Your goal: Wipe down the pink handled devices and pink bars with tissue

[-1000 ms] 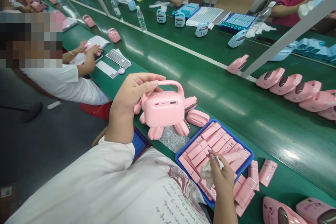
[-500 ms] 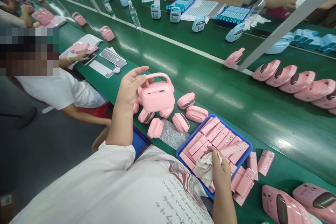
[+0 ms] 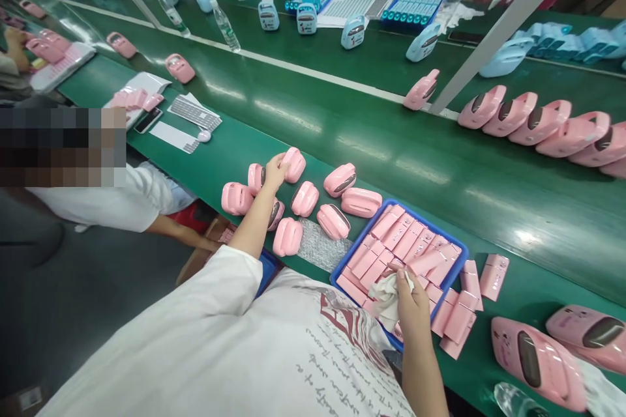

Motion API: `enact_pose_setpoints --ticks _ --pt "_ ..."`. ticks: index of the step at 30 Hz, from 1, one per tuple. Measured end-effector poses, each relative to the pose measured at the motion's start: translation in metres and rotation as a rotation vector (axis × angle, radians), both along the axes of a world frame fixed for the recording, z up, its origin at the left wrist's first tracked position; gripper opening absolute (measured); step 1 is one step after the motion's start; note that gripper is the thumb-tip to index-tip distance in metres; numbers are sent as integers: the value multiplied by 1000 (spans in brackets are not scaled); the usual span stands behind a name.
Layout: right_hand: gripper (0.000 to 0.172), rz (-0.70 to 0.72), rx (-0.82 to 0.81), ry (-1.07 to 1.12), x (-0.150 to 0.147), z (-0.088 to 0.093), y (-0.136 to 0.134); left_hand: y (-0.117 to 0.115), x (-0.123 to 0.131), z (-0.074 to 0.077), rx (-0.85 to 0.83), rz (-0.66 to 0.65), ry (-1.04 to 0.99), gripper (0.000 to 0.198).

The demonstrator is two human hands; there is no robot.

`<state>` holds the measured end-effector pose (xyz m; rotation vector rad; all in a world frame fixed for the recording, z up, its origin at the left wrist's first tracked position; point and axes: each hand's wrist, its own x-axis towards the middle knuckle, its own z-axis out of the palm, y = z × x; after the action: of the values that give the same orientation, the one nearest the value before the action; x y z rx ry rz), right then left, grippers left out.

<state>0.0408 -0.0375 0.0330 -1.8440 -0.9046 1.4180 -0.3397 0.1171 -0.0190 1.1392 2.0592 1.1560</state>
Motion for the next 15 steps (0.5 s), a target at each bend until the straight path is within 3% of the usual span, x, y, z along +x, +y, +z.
enact_pose_setpoints --ticks 4,7,10,13,15 --pt "56 -123 -79 76 3 -9 -5 -7 -9 11 -106 -18 108 39" --pt "56 -242 -139 208 14 -22 -10 -28 -2 28 -185 -29 246 35" --pt "47 -340 -186 324 33 -34 -14 -78 19 40 -284 -102 354 23" --pt "30 -371 -187 350 50 -42 -19 -140 43 38 -349 -165 163 27" --pt "29 -370 -145 342 57 -44 -22 -171 55 32 -384 -154 40 37"
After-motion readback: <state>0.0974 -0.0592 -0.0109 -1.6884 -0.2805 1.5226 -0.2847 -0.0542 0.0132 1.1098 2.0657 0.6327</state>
